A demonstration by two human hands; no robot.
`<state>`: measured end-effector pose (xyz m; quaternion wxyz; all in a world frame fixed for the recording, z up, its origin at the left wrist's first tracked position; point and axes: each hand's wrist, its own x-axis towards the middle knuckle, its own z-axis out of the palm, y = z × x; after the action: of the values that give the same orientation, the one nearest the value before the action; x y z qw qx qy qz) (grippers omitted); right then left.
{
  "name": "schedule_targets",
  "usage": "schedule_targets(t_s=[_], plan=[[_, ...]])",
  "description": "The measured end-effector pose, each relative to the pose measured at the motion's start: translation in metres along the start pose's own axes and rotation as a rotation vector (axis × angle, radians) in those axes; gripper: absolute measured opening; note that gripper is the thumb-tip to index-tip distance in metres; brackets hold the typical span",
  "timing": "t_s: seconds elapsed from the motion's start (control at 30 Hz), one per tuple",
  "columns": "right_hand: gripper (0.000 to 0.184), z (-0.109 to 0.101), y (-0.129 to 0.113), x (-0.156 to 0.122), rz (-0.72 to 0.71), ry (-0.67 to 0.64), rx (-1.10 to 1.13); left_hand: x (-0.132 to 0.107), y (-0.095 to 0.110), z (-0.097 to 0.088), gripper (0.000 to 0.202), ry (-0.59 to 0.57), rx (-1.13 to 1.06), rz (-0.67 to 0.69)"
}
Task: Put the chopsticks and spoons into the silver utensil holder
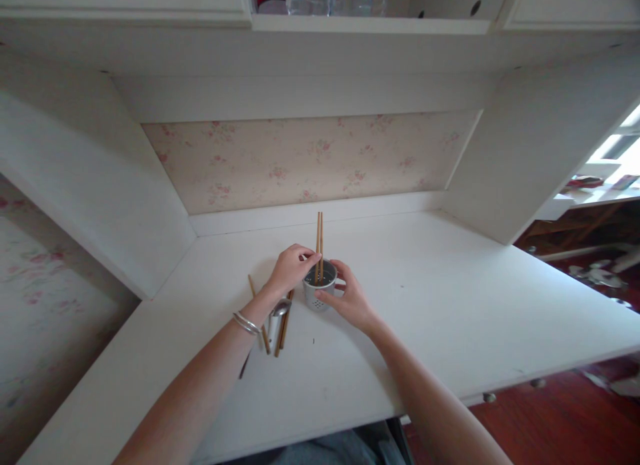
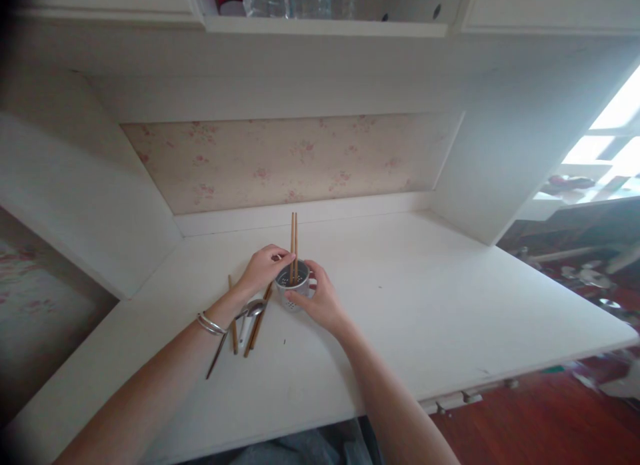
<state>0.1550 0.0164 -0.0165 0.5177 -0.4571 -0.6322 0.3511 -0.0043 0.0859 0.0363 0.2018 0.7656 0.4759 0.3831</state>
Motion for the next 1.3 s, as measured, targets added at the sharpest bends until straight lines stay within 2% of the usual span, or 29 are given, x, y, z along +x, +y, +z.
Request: schedule_targets(t_s=[0.13, 0.47, 0.7, 1.03, 1.17, 1.3], plan=[[0.069, -0.001, -0.002, -0.001, -0.004, -0.002, -0.005, 0.0, 0.0, 0.001, 0.031, 0.0, -0.021, -0.028], [0.069, 0.0, -0.001, -0.001, 0.005, 0.006, -0.01, 0.001, 0.007, -0.004, 0.033, -0.026, -0.04, -0.011], [0.069, 0.0, 0.0, -0.001, -0.013, -0.006, -0.001, 0.002, 0.007, -0.005, 0.034, -0.003, -0.008, 0.01], [0.07, 0.0, 0.002, -0.001, -0.027, -0.007, -0.012, -0.001, 0.004, -0.002, 0.035, -0.054, -0.006, -0.003], [0.069, 0.0, 0.0, -0.001, -0.024, -0.013, -0.005, -0.004, 0.005, -0.005, 0.034, -0.034, -0.132, -0.052], [0.069, -0.003, -0.001, -0.001, -0.001, -0.026, 0.0, -0.024, 0.008, -0.009, 0.042, 0.015, -0.366, -0.204]])
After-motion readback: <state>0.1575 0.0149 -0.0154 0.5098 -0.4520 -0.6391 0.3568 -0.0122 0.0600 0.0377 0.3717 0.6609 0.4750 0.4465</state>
